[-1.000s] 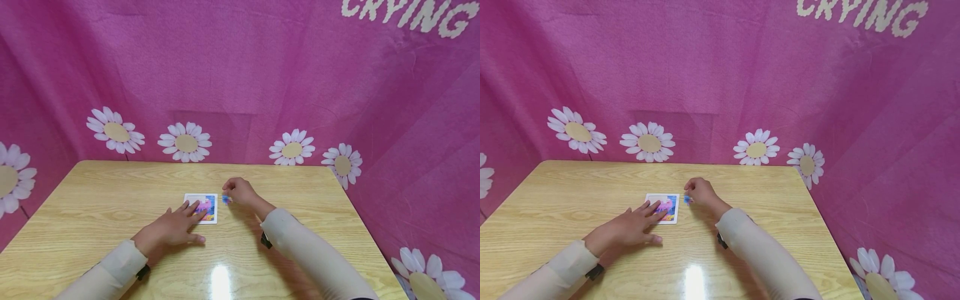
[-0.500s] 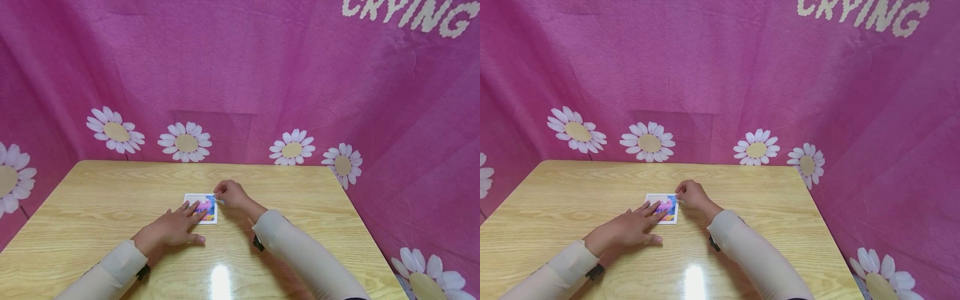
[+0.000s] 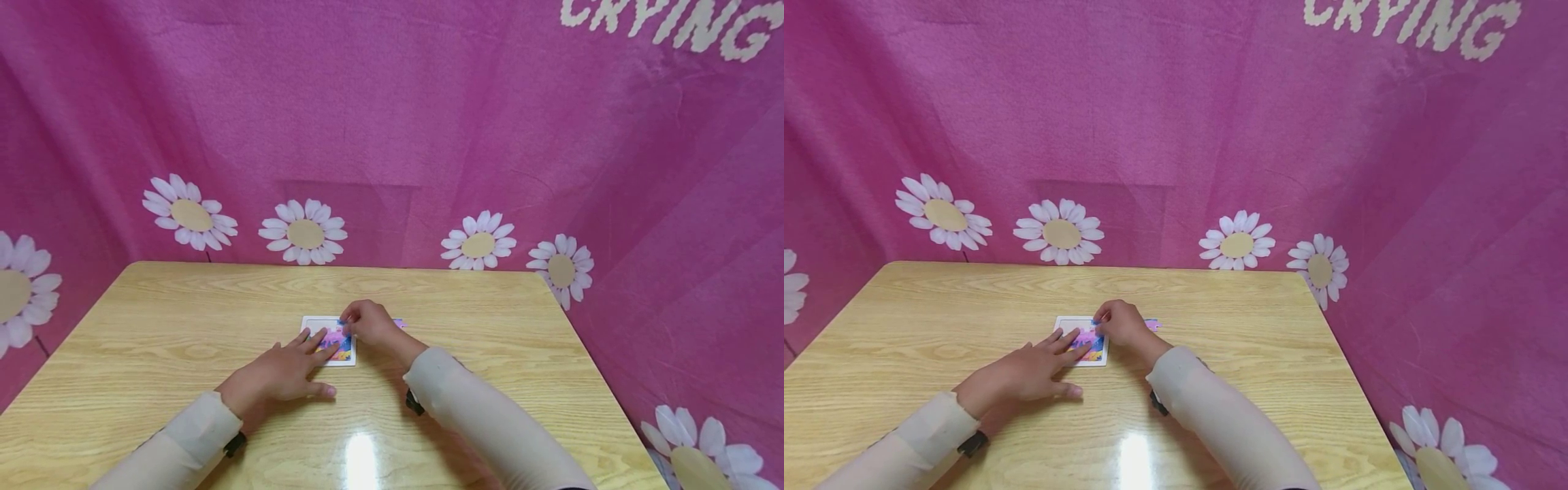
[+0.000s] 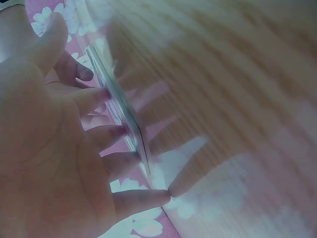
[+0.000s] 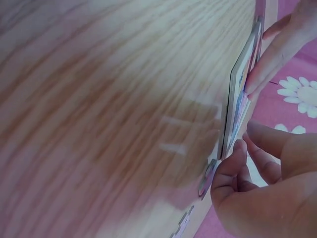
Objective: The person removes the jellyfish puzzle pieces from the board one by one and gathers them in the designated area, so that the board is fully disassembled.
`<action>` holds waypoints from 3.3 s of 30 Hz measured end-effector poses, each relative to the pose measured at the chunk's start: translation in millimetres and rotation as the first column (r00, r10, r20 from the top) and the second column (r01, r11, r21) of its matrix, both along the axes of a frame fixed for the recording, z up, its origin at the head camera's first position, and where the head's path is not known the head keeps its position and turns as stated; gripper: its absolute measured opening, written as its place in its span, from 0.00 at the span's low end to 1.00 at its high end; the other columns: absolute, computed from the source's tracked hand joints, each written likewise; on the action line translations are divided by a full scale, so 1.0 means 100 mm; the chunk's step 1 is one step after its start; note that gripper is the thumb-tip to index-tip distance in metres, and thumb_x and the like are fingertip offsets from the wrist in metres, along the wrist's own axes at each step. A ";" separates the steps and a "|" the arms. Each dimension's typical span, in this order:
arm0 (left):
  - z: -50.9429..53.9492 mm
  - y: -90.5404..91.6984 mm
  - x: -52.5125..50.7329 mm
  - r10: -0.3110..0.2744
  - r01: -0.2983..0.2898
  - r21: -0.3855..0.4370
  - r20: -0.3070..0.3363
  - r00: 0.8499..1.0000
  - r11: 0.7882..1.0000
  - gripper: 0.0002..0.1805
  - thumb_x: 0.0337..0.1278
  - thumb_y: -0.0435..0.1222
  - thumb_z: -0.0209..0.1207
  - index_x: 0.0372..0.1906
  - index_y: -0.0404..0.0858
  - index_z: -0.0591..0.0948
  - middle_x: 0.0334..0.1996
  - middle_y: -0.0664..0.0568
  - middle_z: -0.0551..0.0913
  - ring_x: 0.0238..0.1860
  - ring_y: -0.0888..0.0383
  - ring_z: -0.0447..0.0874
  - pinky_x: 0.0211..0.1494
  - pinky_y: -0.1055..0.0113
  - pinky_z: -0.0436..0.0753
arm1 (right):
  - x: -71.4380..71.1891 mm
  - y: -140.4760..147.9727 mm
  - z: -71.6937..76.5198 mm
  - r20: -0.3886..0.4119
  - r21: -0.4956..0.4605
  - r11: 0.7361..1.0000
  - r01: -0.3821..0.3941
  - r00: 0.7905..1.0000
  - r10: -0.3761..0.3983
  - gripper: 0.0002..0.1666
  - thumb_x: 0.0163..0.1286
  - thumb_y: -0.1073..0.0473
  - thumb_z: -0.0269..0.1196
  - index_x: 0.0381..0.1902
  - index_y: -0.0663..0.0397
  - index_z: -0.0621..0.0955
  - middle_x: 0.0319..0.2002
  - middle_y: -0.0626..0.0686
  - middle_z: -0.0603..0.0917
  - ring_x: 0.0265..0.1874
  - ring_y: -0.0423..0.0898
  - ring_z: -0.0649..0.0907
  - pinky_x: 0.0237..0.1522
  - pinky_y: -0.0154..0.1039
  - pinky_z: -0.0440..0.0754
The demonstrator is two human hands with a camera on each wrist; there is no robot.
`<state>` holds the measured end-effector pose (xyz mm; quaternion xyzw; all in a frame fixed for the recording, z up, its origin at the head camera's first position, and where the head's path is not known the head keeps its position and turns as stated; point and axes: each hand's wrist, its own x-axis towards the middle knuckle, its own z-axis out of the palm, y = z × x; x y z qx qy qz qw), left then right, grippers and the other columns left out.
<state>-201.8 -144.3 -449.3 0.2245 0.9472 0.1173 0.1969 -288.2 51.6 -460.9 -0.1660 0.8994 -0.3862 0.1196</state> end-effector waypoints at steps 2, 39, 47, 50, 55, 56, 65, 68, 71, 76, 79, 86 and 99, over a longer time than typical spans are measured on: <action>0.00 0.00 0.00 -0.002 0.002 0.001 0.002 1.000 1.000 0.52 0.57 0.70 0.59 0.82 0.52 0.60 0.84 0.48 0.49 0.82 0.37 0.43 0.71 0.24 0.56 | 0.00 -0.02 -0.01 -0.022 0.015 1.000 -0.013 1.000 0.013 0.05 0.68 0.68 0.69 0.41 0.58 0.87 0.31 0.48 0.80 0.31 0.41 0.75 0.35 0.32 0.72; 0.04 0.01 0.03 0.012 -0.012 0.015 0.018 1.000 1.000 0.51 0.58 0.68 0.60 0.82 0.52 0.61 0.84 0.47 0.48 0.83 0.37 0.43 0.71 0.24 0.55 | 0.02 -0.14 -0.02 -0.080 0.198 0.980 -0.016 0.996 0.032 0.06 0.65 0.65 0.73 0.37 0.51 0.86 0.36 0.51 0.78 0.39 0.44 0.76 0.45 0.38 0.75; 0.04 0.00 0.03 0.012 -0.012 0.013 0.017 1.000 1.000 0.51 0.59 0.68 0.60 0.82 0.52 0.61 0.84 0.47 0.49 0.83 0.36 0.43 0.71 0.24 0.54 | 0.03 -0.13 -0.01 -0.125 0.216 0.976 -0.003 0.992 0.030 0.07 0.62 0.63 0.76 0.35 0.49 0.87 0.40 0.52 0.79 0.47 0.48 0.78 0.50 0.40 0.77; 0.04 0.00 0.03 0.007 -0.007 0.012 0.012 1.000 1.000 0.50 0.59 0.68 0.60 0.82 0.51 0.61 0.84 0.46 0.49 0.82 0.36 0.43 0.71 0.24 0.55 | 0.03 -0.12 -0.01 -0.139 0.213 0.977 -0.014 0.989 0.044 0.08 0.61 0.64 0.76 0.35 0.50 0.87 0.40 0.52 0.81 0.47 0.48 0.78 0.51 0.40 0.77; 0.04 0.00 0.03 -0.004 0.004 0.011 0.000 1.000 1.000 0.50 0.60 0.68 0.60 0.82 0.51 0.61 0.84 0.46 0.50 0.82 0.36 0.44 0.71 0.24 0.56 | 0.02 -0.12 -0.01 -0.122 0.195 0.981 -0.012 0.992 0.036 0.15 0.63 0.65 0.75 0.45 0.51 0.83 0.45 0.54 0.83 0.49 0.50 0.80 0.54 0.43 0.78; 0.04 0.00 0.03 -0.005 0.005 0.010 0.000 1.000 1.000 0.50 0.60 0.68 0.60 0.82 0.51 0.61 0.84 0.46 0.50 0.82 0.36 0.44 0.71 0.24 0.56 | 0.02 -0.12 -0.01 -0.115 0.189 0.982 -0.009 0.993 0.032 0.17 0.63 0.65 0.75 0.48 0.51 0.82 0.47 0.55 0.82 0.50 0.50 0.80 0.55 0.43 0.78; 0.03 -0.01 0.03 0.000 0.000 0.015 0.004 1.000 1.000 0.50 0.59 0.68 0.60 0.82 0.51 0.61 0.84 0.46 0.50 0.82 0.35 0.44 0.70 0.23 0.56 | 0.01 -0.10 0.02 -0.105 0.181 0.983 -0.011 0.994 0.030 0.17 0.65 0.66 0.73 0.51 0.56 0.84 0.46 0.56 0.82 0.48 0.50 0.80 0.56 0.45 0.79; 0.03 -0.01 0.03 0.003 -0.003 0.015 0.005 1.000 1.000 0.50 0.59 0.68 0.60 0.82 0.52 0.61 0.84 0.46 0.50 0.82 0.35 0.44 0.70 0.23 0.56 | 0.01 -0.10 0.03 -0.092 0.158 0.987 -0.008 0.995 0.023 0.15 0.66 0.66 0.72 0.50 0.55 0.84 0.46 0.56 0.84 0.47 0.49 0.81 0.55 0.45 0.79; 0.03 -0.01 0.03 0.002 -0.002 0.014 0.007 1.000 1.000 0.50 0.59 0.68 0.60 0.82 0.52 0.61 0.84 0.46 0.50 0.82 0.35 0.44 0.70 0.23 0.56 | 0.02 -0.10 0.03 -0.074 0.124 0.992 -0.006 0.997 0.015 0.14 0.66 0.68 0.71 0.49 0.54 0.83 0.44 0.56 0.86 0.44 0.48 0.81 0.53 0.44 0.80; 0.02 -0.01 0.03 -0.005 0.005 0.011 -0.001 1.000 1.000 0.50 0.60 0.68 0.59 0.82 0.52 0.61 0.84 0.46 0.50 0.82 0.35 0.44 0.70 0.23 0.56 | 0.01 -0.10 0.02 -0.055 0.097 0.995 -0.004 0.998 0.010 0.13 0.69 0.69 0.68 0.47 0.51 0.81 0.39 0.53 0.84 0.38 0.45 0.79 0.45 0.40 0.78; 0.02 -0.01 0.03 -0.005 0.005 0.013 -0.006 1.000 1.000 0.50 0.59 0.68 0.60 0.82 0.52 0.61 0.84 0.46 0.50 0.82 0.35 0.44 0.70 0.23 0.56 | 0.02 -0.10 0.01 -0.060 0.097 0.995 -0.004 0.998 0.010 0.11 0.71 0.68 0.66 0.47 0.50 0.81 0.39 0.54 0.84 0.37 0.45 0.78 0.43 0.40 0.77; 0.02 0.00 0.03 -0.006 0.006 0.013 -0.004 1.000 1.000 0.50 0.60 0.68 0.60 0.82 0.51 0.61 0.84 0.46 0.50 0.82 0.36 0.44 0.70 0.23 0.56 | 0.02 -0.10 0.01 -0.071 0.100 0.995 0.010 0.997 -0.003 0.10 0.74 0.68 0.63 0.47 0.49 0.81 0.42 0.55 0.84 0.40 0.47 0.79 0.46 0.43 0.78; 0.01 -0.01 0.03 -0.013 0.013 0.010 -0.013 1.000 1.000 0.50 0.60 0.69 0.59 0.82 0.51 0.61 0.83 0.45 0.50 0.82 0.35 0.45 0.69 0.23 0.57 | -0.02 -0.05 -0.01 -0.048 0.049 0.998 0.035 0.998 -0.033 0.09 0.73 0.68 0.63 0.45 0.49 0.81 0.47 0.56 0.84 0.44 0.49 0.80 0.49 0.43 0.80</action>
